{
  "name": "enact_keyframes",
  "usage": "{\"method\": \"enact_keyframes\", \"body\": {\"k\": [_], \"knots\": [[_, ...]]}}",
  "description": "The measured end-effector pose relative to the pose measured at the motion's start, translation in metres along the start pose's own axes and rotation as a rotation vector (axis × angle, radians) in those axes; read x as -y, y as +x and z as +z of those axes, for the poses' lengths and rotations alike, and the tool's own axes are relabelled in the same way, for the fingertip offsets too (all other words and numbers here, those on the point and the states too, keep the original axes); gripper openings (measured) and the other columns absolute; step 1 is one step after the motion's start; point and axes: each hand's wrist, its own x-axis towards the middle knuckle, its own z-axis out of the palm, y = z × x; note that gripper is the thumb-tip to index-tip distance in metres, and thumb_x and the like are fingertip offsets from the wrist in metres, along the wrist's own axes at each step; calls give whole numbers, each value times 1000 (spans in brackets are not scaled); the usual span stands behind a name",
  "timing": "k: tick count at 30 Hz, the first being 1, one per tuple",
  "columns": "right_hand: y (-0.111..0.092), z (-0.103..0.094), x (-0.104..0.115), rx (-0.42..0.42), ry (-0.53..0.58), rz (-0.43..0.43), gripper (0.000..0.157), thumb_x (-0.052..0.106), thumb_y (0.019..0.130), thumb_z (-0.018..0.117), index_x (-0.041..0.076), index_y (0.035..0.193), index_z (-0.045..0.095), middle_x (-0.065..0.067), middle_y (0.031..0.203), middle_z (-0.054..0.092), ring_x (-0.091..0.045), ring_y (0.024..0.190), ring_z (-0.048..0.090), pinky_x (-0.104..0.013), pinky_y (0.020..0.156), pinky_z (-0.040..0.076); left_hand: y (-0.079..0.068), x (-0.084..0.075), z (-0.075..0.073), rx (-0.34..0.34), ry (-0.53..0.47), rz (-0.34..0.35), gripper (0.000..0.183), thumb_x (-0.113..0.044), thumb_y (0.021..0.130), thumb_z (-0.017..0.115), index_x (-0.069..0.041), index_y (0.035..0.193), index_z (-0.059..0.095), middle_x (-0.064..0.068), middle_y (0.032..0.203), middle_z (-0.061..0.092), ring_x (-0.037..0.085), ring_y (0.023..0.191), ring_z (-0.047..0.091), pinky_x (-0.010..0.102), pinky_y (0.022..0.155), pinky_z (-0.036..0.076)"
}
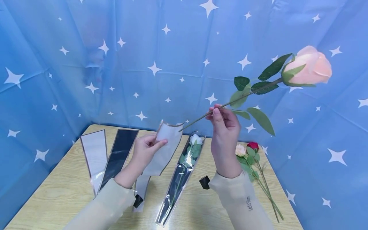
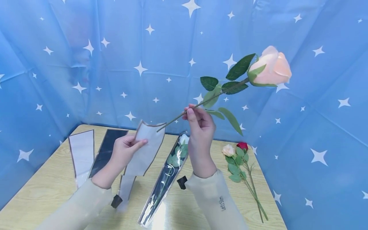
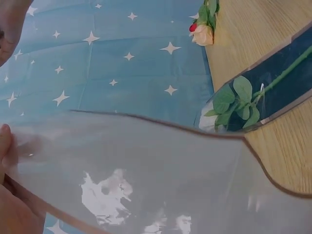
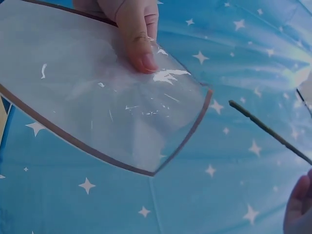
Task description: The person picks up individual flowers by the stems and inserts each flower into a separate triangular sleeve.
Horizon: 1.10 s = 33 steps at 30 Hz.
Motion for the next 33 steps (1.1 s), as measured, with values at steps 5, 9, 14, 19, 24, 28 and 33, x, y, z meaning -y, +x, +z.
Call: {"method": "enact_keyframes", "body": {"k": [5,9,14,19,24,28,33], "knots": [[6,3,-2,-40,13,-24,14,-2,92,56,3,97,68,-7,90,67,-18,84,62,-30,76,51,-2,2,2,18,38,83,19,-24,82,74,-9,72,71,-1,55,42,11,55,37,23,48,31],[11,4,-5,-63,18,-13,13,-2,91,57,1,97,68,-7,90,66,-18,83,62,-30,76,51,-3,3,4,25,100,172,11,-20,82,73,-10,77,74,-3,62,54,9,56,40,21,48,32],[14,1,-10,-75,-3,22,12,0,91,58,5,95,69,-5,89,66,-18,83,62,-28,75,51,-5,2,5,33,139,236,8,-17,82,73,-10,78,74,-2,70,64,8,57,43,22,49,34],[12,-3,-14,-74,-26,59,13,1,92,58,9,94,69,-4,92,65,-18,87,61,-27,76,51,-5,2,5,29,143,259,8,-16,81,73,-10,76,74,-2,68,63,7,56,43,22,50,35],[7,-6,-20,-46,-69,119,15,2,92,58,13,92,69,-2,94,66,-14,87,62,-27,79,51,-5,2,5,29,111,246,8,-16,81,73,-10,76,74,-3,67,61,7,55,41,22,48,34],[3,-6,-24,5,-118,142,18,1,91,59,15,91,70,1,91,68,-13,84,63,-27,79,51,-5,1,6,30,69,205,8,-18,81,74,-11,76,73,-3,60,51,8,52,37,22,46,31],[-1,-5,-30,53,-195,158,17,2,90,61,17,92,71,2,90,70,-12,82,64,-27,79,52,-6,0,7,19,9,130,9,-20,80,75,-11,81,74,0,57,53,9,53,40,22,46,31]]}}
